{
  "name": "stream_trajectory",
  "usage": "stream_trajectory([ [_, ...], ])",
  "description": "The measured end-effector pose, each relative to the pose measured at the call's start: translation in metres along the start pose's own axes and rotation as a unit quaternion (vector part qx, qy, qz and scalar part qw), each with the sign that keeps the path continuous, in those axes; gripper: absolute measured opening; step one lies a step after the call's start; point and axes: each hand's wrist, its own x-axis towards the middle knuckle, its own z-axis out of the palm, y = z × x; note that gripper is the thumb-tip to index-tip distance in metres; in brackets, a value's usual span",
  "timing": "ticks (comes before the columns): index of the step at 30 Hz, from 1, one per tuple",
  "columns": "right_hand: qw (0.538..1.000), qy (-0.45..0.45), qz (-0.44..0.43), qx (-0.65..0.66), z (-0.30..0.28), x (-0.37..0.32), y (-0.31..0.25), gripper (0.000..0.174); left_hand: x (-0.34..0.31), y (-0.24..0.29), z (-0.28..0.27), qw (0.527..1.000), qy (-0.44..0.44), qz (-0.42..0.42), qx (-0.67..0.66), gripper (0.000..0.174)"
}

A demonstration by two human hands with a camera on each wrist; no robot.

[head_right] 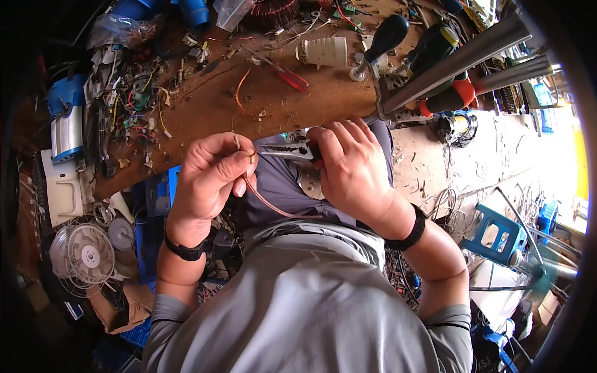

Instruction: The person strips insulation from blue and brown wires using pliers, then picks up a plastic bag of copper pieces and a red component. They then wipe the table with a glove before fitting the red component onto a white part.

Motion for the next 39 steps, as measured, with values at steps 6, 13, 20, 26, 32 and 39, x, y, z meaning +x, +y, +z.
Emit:
stream_trajectory([
  [6,0.998,0.035,-0.035,-0.031,-0.003,0.003,-0.001,0.033,0.003,-0.001,0.003,0.997,-0.020,-0.044,-0.055,0.012],
  [13,0.994,-0.065,0.048,0.075,0.003,-0.005,0.001,0.016,0.009,-0.012,0.006,0.985,0.053,0.061,0.153,0.011],
  [20,0.872,-0.268,0.219,0.345,-0.003,-0.001,-0.004,0.009,0.012,-0.014,0.004,0.848,0.119,0.290,0.427,0.007],
  [26,0.907,-0.209,0.223,0.289,-0.006,0.000,-0.016,0.010,0.006,-0.005,-0.008,0.964,0.147,0.161,0.149,0.014],
  [32,0.920,-0.147,0.208,0.300,-0.003,-0.009,-0.017,0.010,0.004,0.001,-0.037,0.975,0.179,0.116,0.064,0.020],
  [39,0.924,-0.134,0.228,0.278,-0.006,-0.007,-0.017,0.013,0.004,-0.002,-0.046,0.982,0.159,0.105,-0.012,0.018],
])
